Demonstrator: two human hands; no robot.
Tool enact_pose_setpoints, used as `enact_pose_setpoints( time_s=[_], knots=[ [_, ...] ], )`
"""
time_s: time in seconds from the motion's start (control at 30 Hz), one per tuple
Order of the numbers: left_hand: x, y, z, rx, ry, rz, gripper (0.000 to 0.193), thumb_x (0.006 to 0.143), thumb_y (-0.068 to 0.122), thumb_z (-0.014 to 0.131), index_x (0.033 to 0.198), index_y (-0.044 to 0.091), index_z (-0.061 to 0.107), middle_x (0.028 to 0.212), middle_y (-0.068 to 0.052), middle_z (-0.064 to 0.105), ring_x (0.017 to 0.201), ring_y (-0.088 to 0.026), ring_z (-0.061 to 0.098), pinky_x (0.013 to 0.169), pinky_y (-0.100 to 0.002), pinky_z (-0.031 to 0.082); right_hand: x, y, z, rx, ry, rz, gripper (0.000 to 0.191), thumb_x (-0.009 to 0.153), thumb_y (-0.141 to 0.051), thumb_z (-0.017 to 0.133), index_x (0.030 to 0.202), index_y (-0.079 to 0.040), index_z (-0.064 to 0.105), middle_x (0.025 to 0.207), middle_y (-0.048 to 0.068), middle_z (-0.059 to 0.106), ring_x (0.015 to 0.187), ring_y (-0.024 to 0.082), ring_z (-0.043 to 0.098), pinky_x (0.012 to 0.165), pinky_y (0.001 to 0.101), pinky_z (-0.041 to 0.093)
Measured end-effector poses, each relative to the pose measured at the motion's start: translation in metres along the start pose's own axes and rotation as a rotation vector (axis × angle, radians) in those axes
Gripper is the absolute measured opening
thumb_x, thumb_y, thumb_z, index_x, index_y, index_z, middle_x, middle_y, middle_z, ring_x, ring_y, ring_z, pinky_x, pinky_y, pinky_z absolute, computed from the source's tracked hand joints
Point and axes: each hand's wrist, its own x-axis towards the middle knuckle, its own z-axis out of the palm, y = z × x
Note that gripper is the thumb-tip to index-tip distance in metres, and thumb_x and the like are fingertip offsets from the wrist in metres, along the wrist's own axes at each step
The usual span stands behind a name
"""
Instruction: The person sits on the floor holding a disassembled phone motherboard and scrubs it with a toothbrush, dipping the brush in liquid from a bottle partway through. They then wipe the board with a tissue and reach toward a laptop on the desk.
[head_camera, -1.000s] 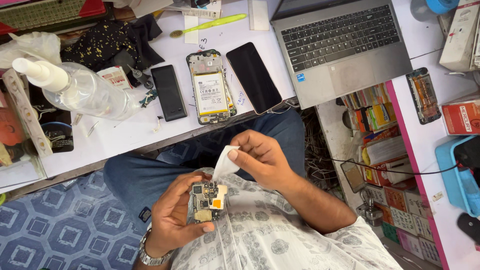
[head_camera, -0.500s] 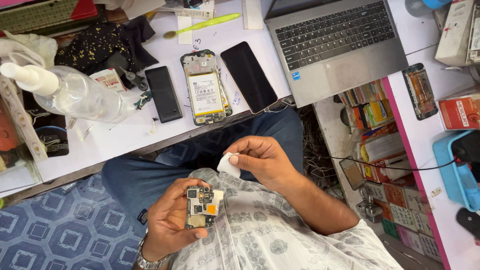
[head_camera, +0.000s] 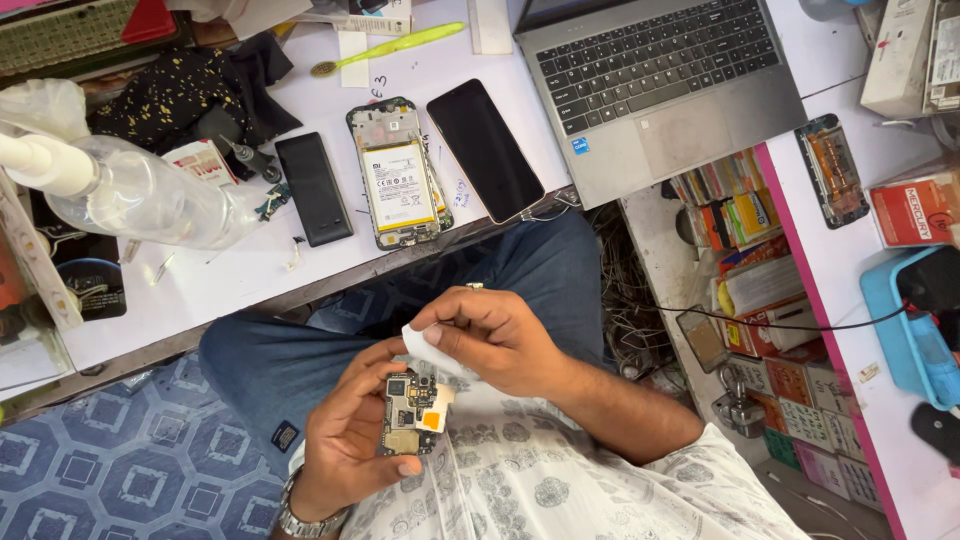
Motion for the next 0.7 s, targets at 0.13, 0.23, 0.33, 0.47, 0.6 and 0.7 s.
enact_pose_setpoints(
  time_s=[0.13,0.23,0.33,0.47,0.6,0.7],
  knots=[
    [-0.004,-0.004,-0.002,-0.005,0.021,0.003,0.081,0.081,0.012,0.092,0.147,-0.009,0.049,0.155,-0.024,0.041,0.135,-0.027,0.054,0.113,-0.040,0.050,0.002,-0.003,0.000,0.067,-0.024,0.039,0.016,0.100,-0.001,0.072,0.115,0.003,0.070,0.102,0.001,0.065,0.080,0.000,0.059,0.068,0.0172,0.046],
    [-0.007,-0.005,-0.006,0.003,0.027,0.001,0.083,0.081,0.014,0.092,0.148,-0.010,0.048,0.151,-0.023,0.044,0.132,-0.026,0.056,0.109,-0.038,0.052,0.004,-0.006,0.000,0.195,-0.062,0.154,0.020,0.099,-0.002,0.072,0.117,0.004,0.067,0.099,0.003,0.069,0.087,0.003,0.064,0.074,0.0194,0.052],
    [-0.008,-0.004,-0.010,-0.006,0.022,0.001,0.084,0.081,0.014,0.092,0.148,-0.010,0.047,0.150,-0.023,0.046,0.132,-0.026,0.058,0.108,-0.038,0.054,0.006,-0.007,-0.002,0.102,-0.063,0.219,0.031,0.096,-0.004,0.072,0.126,0.000,0.065,0.088,0.000,0.067,0.077,0.001,0.060,0.068,0.0180,0.051],
    [-0.009,-0.001,-0.013,-0.020,0.021,-0.011,0.085,0.081,0.014,0.092,0.148,-0.011,0.046,0.150,-0.025,0.048,0.132,-0.027,0.058,0.107,-0.039,0.055,0.006,-0.007,-0.005,0.156,-0.079,0.244,0.018,0.098,-0.003,0.069,0.115,0.002,0.067,0.095,0.001,0.069,0.082,0.001,0.061,0.070,0.0185,0.050],
    [-0.009,0.001,-0.016,-0.014,0.013,-0.014,0.085,0.082,0.014,0.091,0.149,-0.011,0.045,0.153,-0.027,0.047,0.135,-0.028,0.057,0.110,-0.039,0.053,0.004,-0.006,-0.008,0.181,-0.087,0.174,0.007,0.101,-0.002,0.068,0.107,0.002,0.067,0.101,0.000,0.066,0.080,0.000,0.056,0.065,0.0183,0.044],
    [-0.009,-0.001,-0.018,-0.021,0.005,0.015,0.085,0.083,0.014,0.091,0.150,-0.010,0.044,0.154,-0.028,0.048,0.137,-0.028,0.057,0.111,-0.040,0.054,0.003,-0.004,-0.008,0.163,-0.068,0.231,0.008,0.101,0.000,0.067,0.108,0.001,0.068,0.096,0.002,0.065,0.075,0.001,0.054,0.061,0.0188,0.042]
  ],
)
